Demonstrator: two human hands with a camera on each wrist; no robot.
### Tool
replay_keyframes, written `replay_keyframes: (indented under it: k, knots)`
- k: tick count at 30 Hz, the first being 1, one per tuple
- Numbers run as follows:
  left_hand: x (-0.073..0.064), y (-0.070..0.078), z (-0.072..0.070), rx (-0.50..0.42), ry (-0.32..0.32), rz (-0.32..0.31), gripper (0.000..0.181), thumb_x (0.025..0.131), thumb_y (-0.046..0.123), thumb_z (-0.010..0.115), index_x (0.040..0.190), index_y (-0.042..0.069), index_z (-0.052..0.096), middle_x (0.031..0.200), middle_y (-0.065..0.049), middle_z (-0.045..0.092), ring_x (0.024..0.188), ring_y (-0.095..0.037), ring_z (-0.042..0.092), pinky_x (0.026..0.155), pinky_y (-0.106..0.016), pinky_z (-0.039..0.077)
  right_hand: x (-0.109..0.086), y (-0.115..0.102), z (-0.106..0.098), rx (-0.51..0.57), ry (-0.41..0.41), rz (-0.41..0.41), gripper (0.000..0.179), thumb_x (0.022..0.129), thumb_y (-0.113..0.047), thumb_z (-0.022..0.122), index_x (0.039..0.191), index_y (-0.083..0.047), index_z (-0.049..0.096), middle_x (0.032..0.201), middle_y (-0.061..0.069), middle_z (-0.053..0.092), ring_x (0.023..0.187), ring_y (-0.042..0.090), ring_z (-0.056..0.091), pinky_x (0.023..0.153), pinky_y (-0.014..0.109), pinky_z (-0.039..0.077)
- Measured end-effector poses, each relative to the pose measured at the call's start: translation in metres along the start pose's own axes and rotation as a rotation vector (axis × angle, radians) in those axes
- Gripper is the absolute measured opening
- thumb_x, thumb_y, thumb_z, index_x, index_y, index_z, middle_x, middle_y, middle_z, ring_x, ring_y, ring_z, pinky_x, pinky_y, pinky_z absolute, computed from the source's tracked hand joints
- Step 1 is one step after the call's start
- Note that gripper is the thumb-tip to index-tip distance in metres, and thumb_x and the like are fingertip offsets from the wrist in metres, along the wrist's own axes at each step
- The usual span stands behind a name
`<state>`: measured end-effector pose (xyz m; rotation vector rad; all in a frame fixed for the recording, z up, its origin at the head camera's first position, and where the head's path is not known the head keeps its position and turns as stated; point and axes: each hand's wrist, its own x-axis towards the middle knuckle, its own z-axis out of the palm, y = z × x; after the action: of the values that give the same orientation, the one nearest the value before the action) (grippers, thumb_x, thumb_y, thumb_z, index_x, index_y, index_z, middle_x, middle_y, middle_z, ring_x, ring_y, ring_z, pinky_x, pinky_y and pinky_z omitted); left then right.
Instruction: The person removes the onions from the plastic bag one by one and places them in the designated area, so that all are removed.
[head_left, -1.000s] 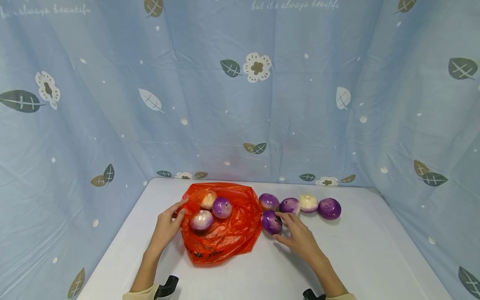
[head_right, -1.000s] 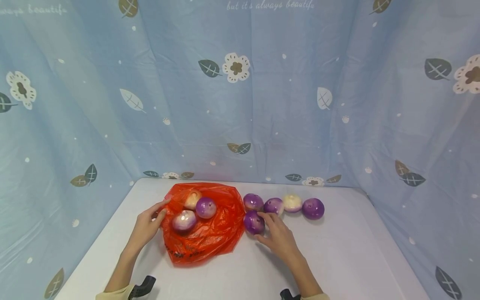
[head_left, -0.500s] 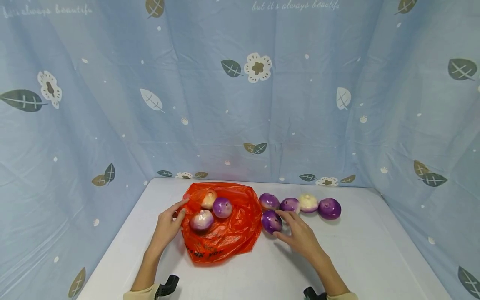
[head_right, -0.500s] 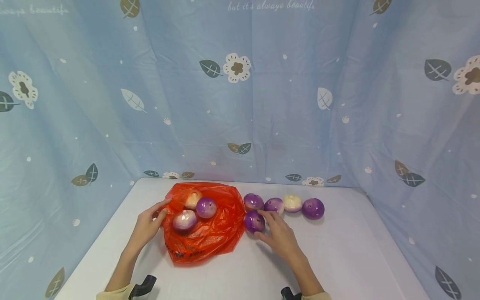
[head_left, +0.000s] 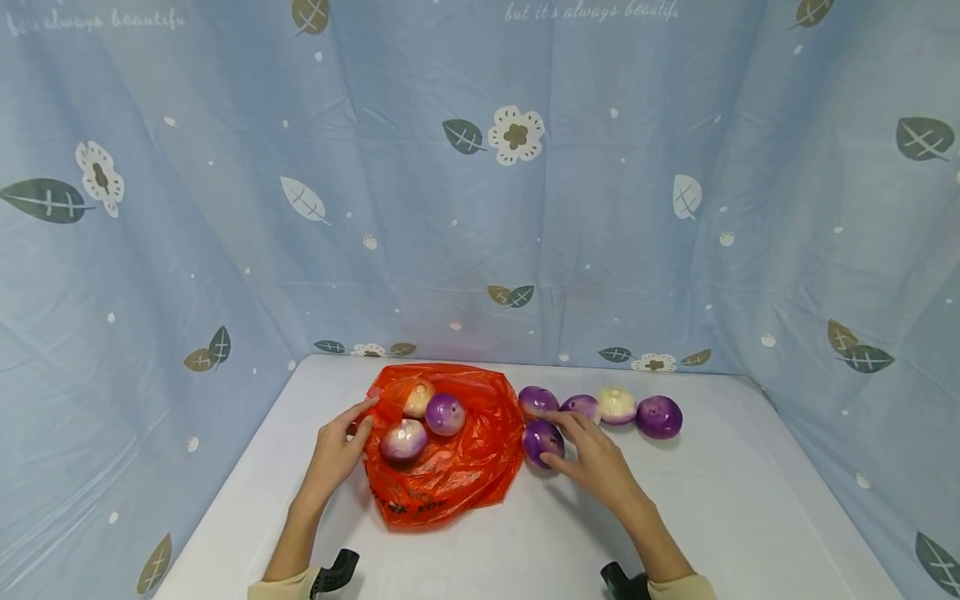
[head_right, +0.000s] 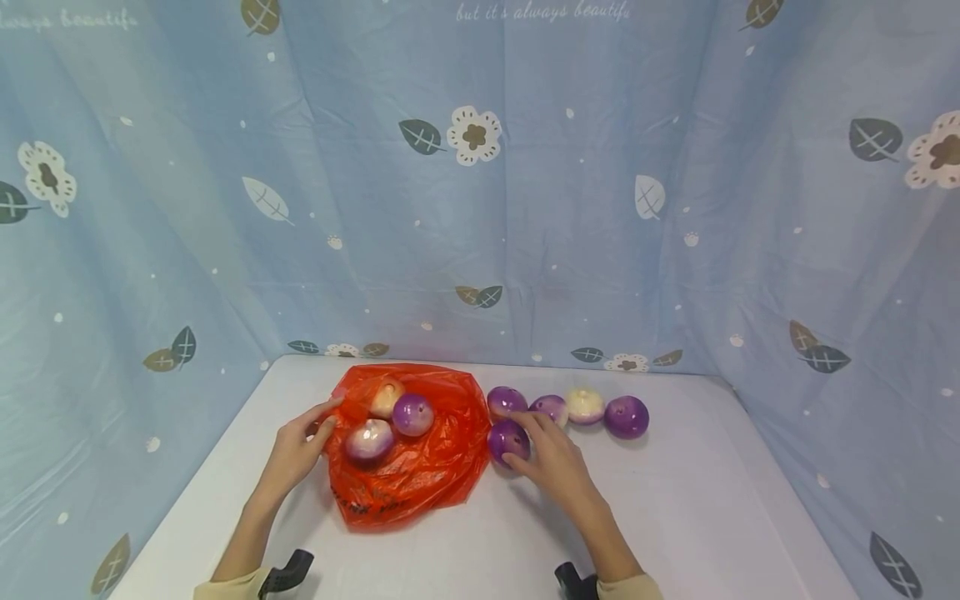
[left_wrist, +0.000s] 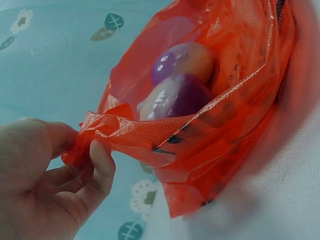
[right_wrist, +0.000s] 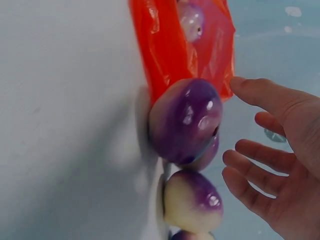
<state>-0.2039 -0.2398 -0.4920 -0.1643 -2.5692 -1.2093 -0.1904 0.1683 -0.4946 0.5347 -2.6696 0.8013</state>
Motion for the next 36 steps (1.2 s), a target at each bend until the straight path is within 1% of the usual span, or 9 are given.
replay_keyframes:
  k: [4,11,18,25,28,32,36]
  knots:
    - [0.0,0.0,0.0,-0.002,0.003,0.0,0.037,0.096,0.005,0.056,0.133,0.009,0.062,0.131,-0.019,0.063,0.085,-0.023,0.056,0.062,-0.018,0.05,0.006,-0.005,-0.001,-0.007,-0.006,-0.007,0.064,0.076,-0.032,0.085,0.133,-0.025,0.058,0.124,0.0,0.063,0.106,0.02,0.065,0.084,0.042,0.058]
    - [0.0,0.0,0.0,0.001,0.006,0.004,0.037,0.097,0.005,0.056,0.132,0.009,0.062,0.131,-0.019,0.063,0.085,-0.023,0.056,0.061,-0.019,0.05,0.015,-0.017,-0.001,0.029,-0.036,-0.037,0.064,0.076,-0.033,0.084,0.135,-0.026,0.058,0.128,0.001,0.063,0.12,0.025,0.06,0.092,0.05,0.055]
    - [0.0,0.002,-0.001,0.007,0.007,0.012,0.036,0.096,0.005,0.057,0.132,0.008,0.062,0.129,-0.019,0.064,0.084,-0.022,0.055,0.062,-0.019,0.05,0.02,-0.032,0.005,0.01,-0.068,-0.041,0.065,0.076,-0.036,0.084,0.135,-0.027,0.057,0.129,0.001,0.062,0.119,0.026,0.06,0.091,0.047,0.055]
    - [0.0,0.0,-0.001,-0.002,-0.002,0.006,0.036,0.097,0.006,0.056,0.133,0.008,0.061,0.131,-0.02,0.063,0.086,-0.023,0.056,0.062,-0.018,0.051,0.024,-0.045,0.011,0.004,-0.09,-0.054,0.064,0.078,-0.038,0.081,0.136,-0.031,0.055,0.132,0.001,0.06,0.122,0.022,0.058,0.097,0.044,0.053]
    - [0.0,-0.001,0.0,0.003,-0.002,0.002,0.036,0.097,0.007,0.056,0.133,0.009,0.061,0.131,-0.019,0.063,0.085,-0.023,0.056,0.062,-0.018,0.051,0.026,-0.051,0.014,0.009,-0.091,-0.07,0.063,0.078,-0.037,0.082,0.135,-0.03,0.055,0.13,-0.001,0.06,0.121,0.02,0.058,0.097,0.043,0.053]
    - [0.0,0.0,0.0,0.01,-0.003,-0.004,0.036,0.097,0.007,0.056,0.133,0.009,0.061,0.13,-0.019,0.064,0.085,-0.022,0.057,0.063,-0.017,0.051,0.027,-0.058,0.02,0.0,-0.097,-0.089,0.063,0.077,-0.038,0.082,0.134,-0.029,0.056,0.127,-0.003,0.061,0.118,0.018,0.059,0.097,0.043,0.053]
    - [0.0,0.001,-0.001,0.008,-0.004,-0.01,0.036,0.097,0.007,0.057,0.133,0.01,0.062,0.13,-0.019,0.064,0.086,-0.023,0.057,0.064,-0.017,0.051,0.029,-0.062,0.026,-0.016,-0.114,-0.099,0.062,0.079,-0.041,0.081,0.134,-0.029,0.056,0.128,-0.003,0.061,0.119,0.019,0.059,0.097,0.045,0.053]
